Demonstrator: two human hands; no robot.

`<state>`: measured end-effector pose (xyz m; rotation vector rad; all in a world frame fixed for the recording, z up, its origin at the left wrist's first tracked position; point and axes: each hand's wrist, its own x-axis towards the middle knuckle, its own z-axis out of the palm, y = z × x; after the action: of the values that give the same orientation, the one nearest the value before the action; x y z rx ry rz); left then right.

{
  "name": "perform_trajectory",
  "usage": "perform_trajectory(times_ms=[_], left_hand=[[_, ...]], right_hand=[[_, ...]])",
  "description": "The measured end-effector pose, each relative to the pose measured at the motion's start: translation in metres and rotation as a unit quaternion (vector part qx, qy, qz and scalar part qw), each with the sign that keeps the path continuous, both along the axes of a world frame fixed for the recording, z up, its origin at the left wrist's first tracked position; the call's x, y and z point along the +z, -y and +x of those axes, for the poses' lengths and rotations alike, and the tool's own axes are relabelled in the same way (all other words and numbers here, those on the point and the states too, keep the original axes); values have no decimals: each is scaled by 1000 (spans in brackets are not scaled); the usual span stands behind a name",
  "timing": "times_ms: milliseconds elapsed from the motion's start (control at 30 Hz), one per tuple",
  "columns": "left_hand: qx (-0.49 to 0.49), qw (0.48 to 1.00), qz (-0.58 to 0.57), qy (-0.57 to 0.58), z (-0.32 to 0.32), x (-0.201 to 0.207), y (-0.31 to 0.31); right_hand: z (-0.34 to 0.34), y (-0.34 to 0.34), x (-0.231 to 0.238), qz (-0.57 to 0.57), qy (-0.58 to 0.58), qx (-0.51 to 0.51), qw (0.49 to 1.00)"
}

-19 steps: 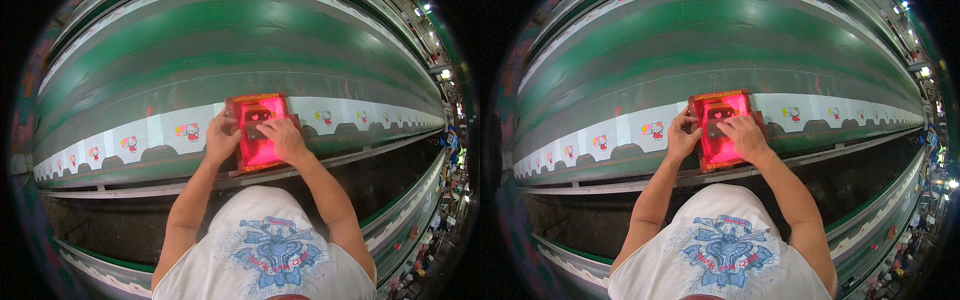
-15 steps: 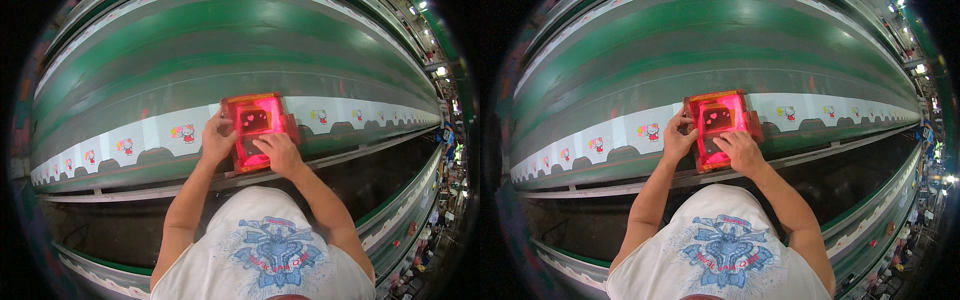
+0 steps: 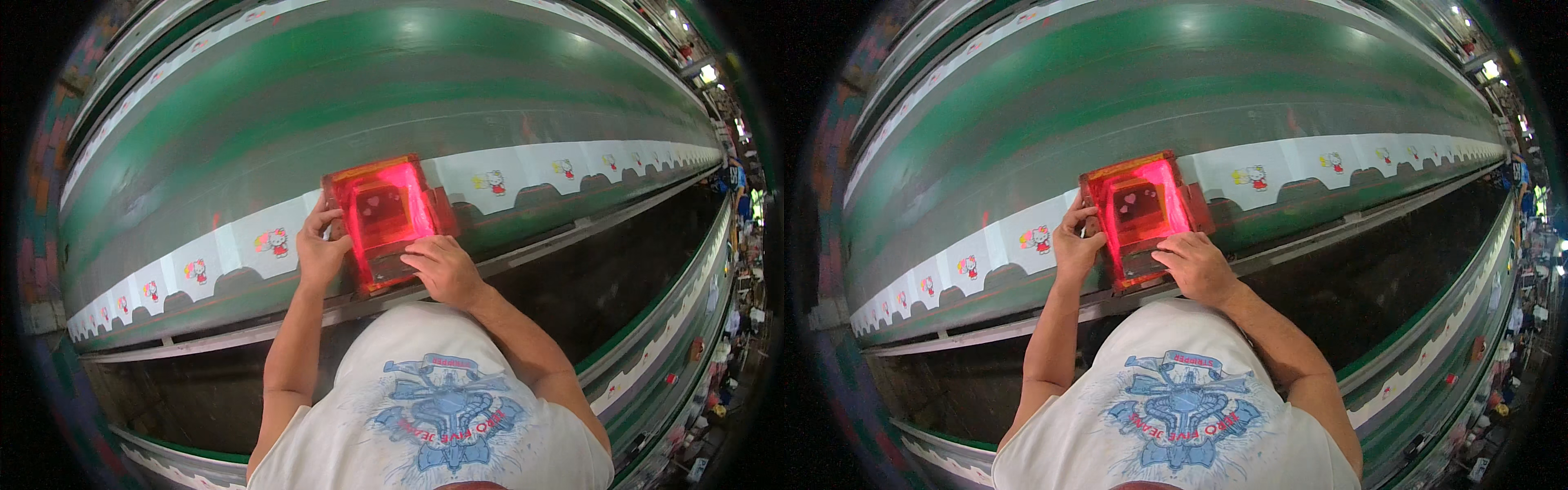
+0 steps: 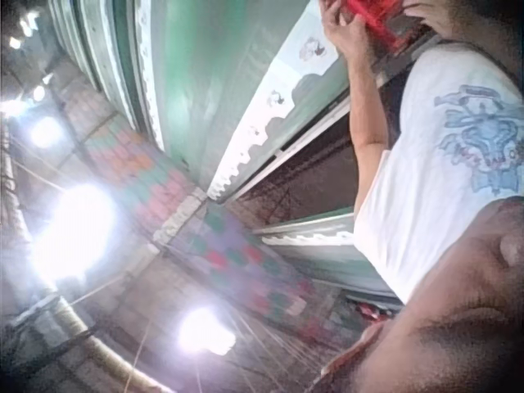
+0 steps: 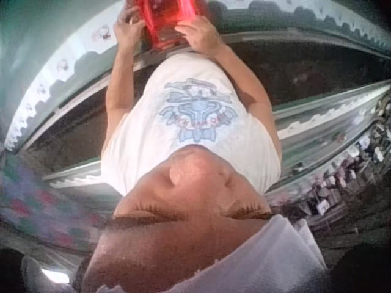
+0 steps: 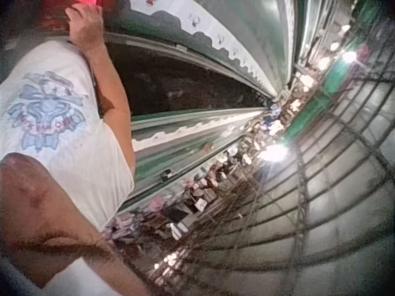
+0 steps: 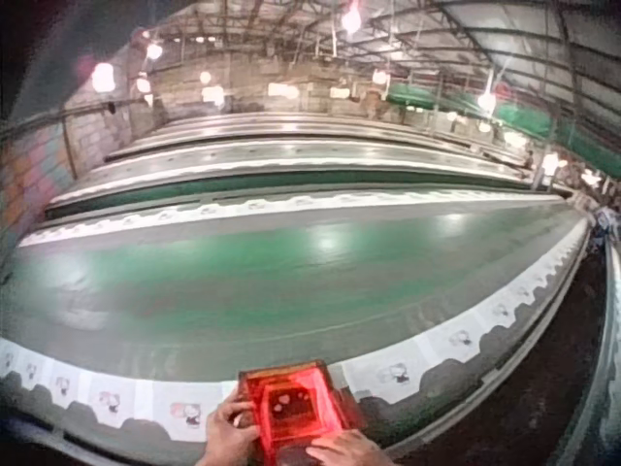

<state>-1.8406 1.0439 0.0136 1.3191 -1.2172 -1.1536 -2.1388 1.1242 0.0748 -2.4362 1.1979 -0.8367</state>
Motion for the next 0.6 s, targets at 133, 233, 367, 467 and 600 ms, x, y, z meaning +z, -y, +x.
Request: perform_trajectory(times_ms=[133, 233, 367, 467, 600], left_hand=[[4, 999, -28, 29, -47, 2, 3], [-8, 996, -41, 74, -97, 2, 9], [-20, 999, -42, 28, -172, -9, 21], [-14, 1000, 10, 25, -216, -16, 24], [2, 999, 38, -33, -250, -19, 24]], right_hand=[[-45, -1, -5, -4, 47, -16, 999], [-94, 1, -7, -11, 70, -31, 997], [-167, 1, -8, 0, 68, -53, 996], [-211, 5, -12, -1, 74, -52, 996], [-249, 10, -17, 13, 86, -37, 996]])
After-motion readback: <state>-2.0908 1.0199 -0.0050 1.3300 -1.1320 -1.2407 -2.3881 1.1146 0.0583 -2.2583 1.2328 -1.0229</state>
